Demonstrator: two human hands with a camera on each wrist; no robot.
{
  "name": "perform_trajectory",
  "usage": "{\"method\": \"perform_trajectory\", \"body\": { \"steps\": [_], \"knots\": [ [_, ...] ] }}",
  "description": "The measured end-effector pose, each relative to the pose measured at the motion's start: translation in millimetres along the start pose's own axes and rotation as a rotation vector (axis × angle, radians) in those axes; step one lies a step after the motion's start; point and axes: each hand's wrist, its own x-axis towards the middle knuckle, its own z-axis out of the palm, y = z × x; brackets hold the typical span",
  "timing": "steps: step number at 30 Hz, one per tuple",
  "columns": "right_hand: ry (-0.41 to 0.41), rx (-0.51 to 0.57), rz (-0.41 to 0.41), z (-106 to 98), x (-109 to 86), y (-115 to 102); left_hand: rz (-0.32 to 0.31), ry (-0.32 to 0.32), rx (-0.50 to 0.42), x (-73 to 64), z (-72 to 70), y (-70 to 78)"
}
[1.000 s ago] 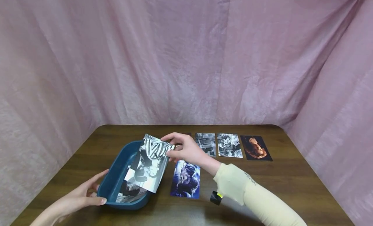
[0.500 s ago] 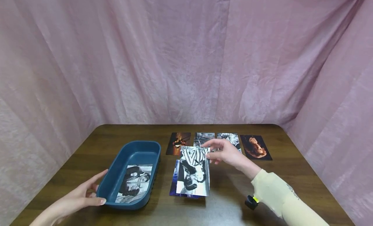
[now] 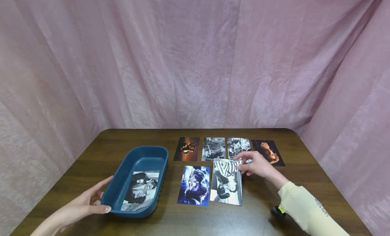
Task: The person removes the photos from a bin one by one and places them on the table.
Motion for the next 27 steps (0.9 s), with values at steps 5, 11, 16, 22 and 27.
{"method": "perform_trajectory", "body": {
  "steps": [5,11,16,22,27],
  "knots": [
    [0.036,-0.119,0.001,9,2.9,2,0.001,0.001,0.003,0.4,-0.5,-0.1],
    [0.034,-0.202,-0.035,19,3.4,1,0.004,-0.001,0.001,0.5,-1.2,-1.6],
    [0.027,-0.26,-0.082,23,3.2,2,0.003,-0.008,-0.007,1.0,-1.9,-1.7],
    [0.035,-0.277,-0.071,25,3.6,5,0.002,-0.014,-0.009,1.2,-2.0,-1.3],
    [0.045,-0.284,-0.065,27,3.7,7,0.003,-0.013,-0.005,1.3,-1.6,-1.4]
  ]
}}
